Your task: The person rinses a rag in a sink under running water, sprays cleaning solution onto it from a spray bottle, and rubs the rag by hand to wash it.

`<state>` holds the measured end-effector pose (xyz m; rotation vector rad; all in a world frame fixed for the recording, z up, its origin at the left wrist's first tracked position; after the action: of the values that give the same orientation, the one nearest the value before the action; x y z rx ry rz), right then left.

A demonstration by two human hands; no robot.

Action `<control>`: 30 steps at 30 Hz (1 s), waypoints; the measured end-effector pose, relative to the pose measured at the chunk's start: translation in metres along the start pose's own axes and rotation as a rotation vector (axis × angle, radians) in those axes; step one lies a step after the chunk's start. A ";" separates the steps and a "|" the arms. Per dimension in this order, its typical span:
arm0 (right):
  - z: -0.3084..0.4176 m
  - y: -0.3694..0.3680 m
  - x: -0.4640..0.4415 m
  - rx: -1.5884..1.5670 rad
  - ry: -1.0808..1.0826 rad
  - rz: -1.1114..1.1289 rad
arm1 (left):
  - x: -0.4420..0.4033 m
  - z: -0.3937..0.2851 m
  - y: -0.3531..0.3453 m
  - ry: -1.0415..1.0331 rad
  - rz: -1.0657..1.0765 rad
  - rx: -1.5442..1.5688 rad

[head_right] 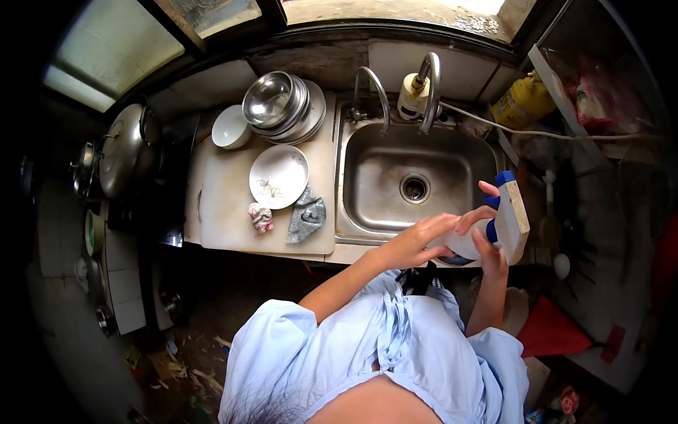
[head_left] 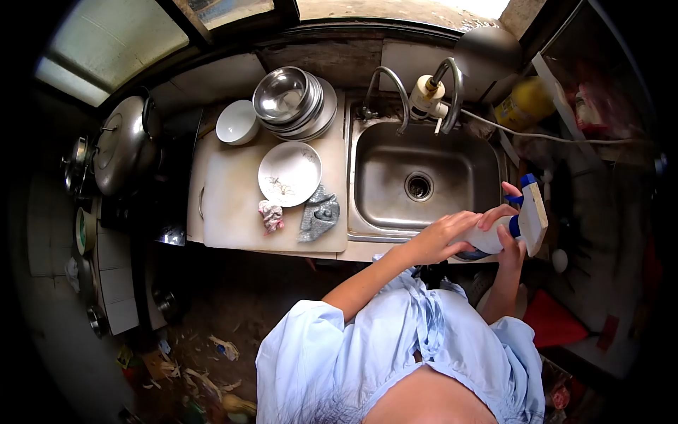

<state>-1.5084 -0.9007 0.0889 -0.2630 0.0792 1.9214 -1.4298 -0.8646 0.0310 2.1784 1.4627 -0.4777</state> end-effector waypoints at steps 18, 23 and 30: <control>-0.092 0.046 0.008 0.136 -0.719 0.095 | 0.016 0.082 -0.105 0.481 0.057 0.636; -0.112 0.056 0.012 0.199 -0.703 0.102 | 0.024 0.102 -0.112 0.468 -0.064 0.731; -0.089 0.042 0.013 0.309 -0.548 0.029 | 0.068 0.048 0.014 0.183 -0.071 -0.711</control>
<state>-1.5387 -0.9197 -0.0033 0.4735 0.0126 1.9159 -1.3930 -0.8440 -0.0418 1.6281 1.5052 0.2131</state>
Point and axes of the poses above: each hand's wrist, its own x-axis away from the middle knuckle, its own y-axis out of the back of the hand, z = x × y, the point moved 9 cm from there along -x, towards the middle knuckle, and after that the axes turned 6 degrees about -y, right-handed, at the moved point
